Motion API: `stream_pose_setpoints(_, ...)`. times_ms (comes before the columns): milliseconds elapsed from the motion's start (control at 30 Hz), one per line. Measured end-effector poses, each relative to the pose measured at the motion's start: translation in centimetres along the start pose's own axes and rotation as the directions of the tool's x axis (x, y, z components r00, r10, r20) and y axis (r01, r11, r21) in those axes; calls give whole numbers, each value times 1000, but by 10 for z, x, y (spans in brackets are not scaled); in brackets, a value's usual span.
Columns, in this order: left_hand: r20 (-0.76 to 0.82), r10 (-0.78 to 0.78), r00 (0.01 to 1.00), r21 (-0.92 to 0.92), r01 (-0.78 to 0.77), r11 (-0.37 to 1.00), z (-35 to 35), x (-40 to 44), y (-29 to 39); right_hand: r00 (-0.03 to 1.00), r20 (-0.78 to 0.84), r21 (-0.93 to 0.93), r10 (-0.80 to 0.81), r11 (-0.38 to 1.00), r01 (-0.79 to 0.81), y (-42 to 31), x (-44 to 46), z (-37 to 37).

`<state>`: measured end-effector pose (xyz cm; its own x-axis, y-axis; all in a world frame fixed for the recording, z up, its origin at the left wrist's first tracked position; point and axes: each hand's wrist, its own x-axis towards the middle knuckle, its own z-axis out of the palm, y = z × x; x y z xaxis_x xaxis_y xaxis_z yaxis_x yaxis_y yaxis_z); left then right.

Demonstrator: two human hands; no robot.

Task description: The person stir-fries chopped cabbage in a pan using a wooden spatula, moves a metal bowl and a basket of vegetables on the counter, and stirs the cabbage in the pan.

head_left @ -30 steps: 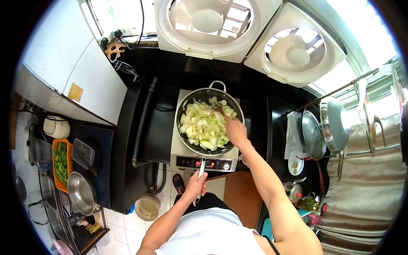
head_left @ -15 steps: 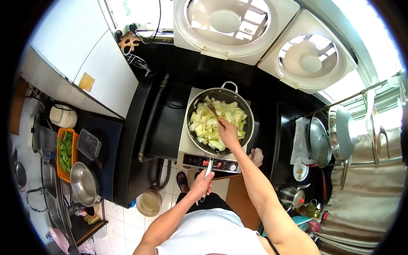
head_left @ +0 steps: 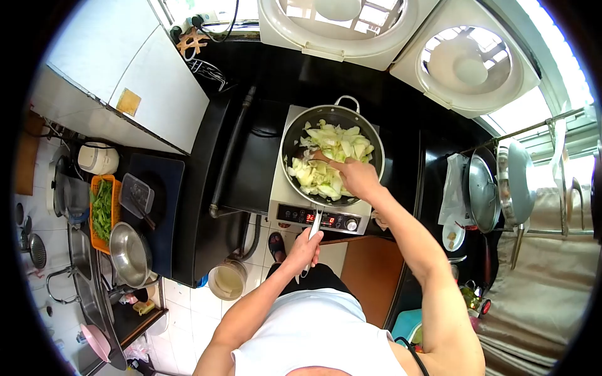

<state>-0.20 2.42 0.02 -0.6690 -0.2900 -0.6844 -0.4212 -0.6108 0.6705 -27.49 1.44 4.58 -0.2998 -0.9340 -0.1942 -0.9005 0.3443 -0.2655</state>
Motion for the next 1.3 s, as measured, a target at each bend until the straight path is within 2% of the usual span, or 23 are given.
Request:
stream_pose_setpoints(67,-8,17,1000,-6,-17,1000,0,0,1,999,-25,-17,-33,999,32,1,-3,-9)
stream_pose_setpoints(167,-6,7,1000,-7,-7,1000,0,-1,2,998,-63,142,-26,989,35,-3,-6,-8)
stream_pose_setpoints(267,-7,-3,1000,-3,3,1000,0,1,2,990,-119,193,-71,977,94,-9,-20,5)
stream_pose_setpoints(300,-15,-13,1000,-4,13,1000,0,1,2,994,-71,62,-88,994,93,-7,-26,9)
stream_pose_setpoints(400,-18,-13,1000,-5,13,1000,1,3,0,994,-32,-42,-102,994,100,0,-33,-5)
stream_pose_setpoints(467,-18,-6,1000,-2,6,1000,1,1,-2,995,-23,-39,-98,995,97,-4,-34,-18)
stream_pose_setpoints(533,-22,-14,1000,-13,13,1000,1,1,-2,984,-114,55,-140,988,147,-6,-38,-17)
stream_pose_setpoints(600,-18,-14,1000,-17,14,1000,1,2,-3,971,-162,55,-176,981,188,-8,-44,-2)
stream_pose_setpoints(667,-18,-10,1000,-21,10,1000,0,3,-3,985,-64,-117,-161,981,153,-14,-50,0)
stream_pose_setpoints(700,-20,-14,1000,-18,13,1000,0,2,-3,979,-60,-153,-196,971,185,-8,-55,0)
stream_pose_setpoints(800,-20,-21,1000,-19,21,1000,2,0,0,984,-7,-176,-176,969,172,-1,-60,-20)
stream_pose_setpoints(833,-24,-24,999,-19,23,1000,2,0,1,992,9,-160,-127,979,127,-5,-60,-28)
stream_pose_setpoints(933,-20,-22,1000,-16,21,1000,2,1,0,983,-52,-67,-177,983,173,-16,-63,-25)
stream_pose_setpoints(1067,-10,-33,999,-18,33,999,2,-1,0,986,39,-148,-160,975,164,-16,-73,-14)
stream_pose_setpoints(1133,-19,-27,999,-10,27,1000,1,0,1,989,48,-124,-137,982,142,-6,-73,-24)
stream_pose_setpoints(1200,-7,-2,1000,9,2,1000,0,1,-4,997,64,-26,-46,999,48,-7,-79,-46)
stream_pose_setpoints(1233,-5,-9,1000,-3,9,1000,0,2,-3,998,50,102,-42,994,37,-5,-82,-57)
stream_pose_setpoints(1267,-4,-18,1000,-16,18,1000,0,2,-2,998,51,98,-41,995,36,-3,-86,-66)
stream_pose_setpoints(1300,2,-13,1000,-27,14,1000,-1,1,-2,989,147,253,25,966,-62,-2,-92,-73)
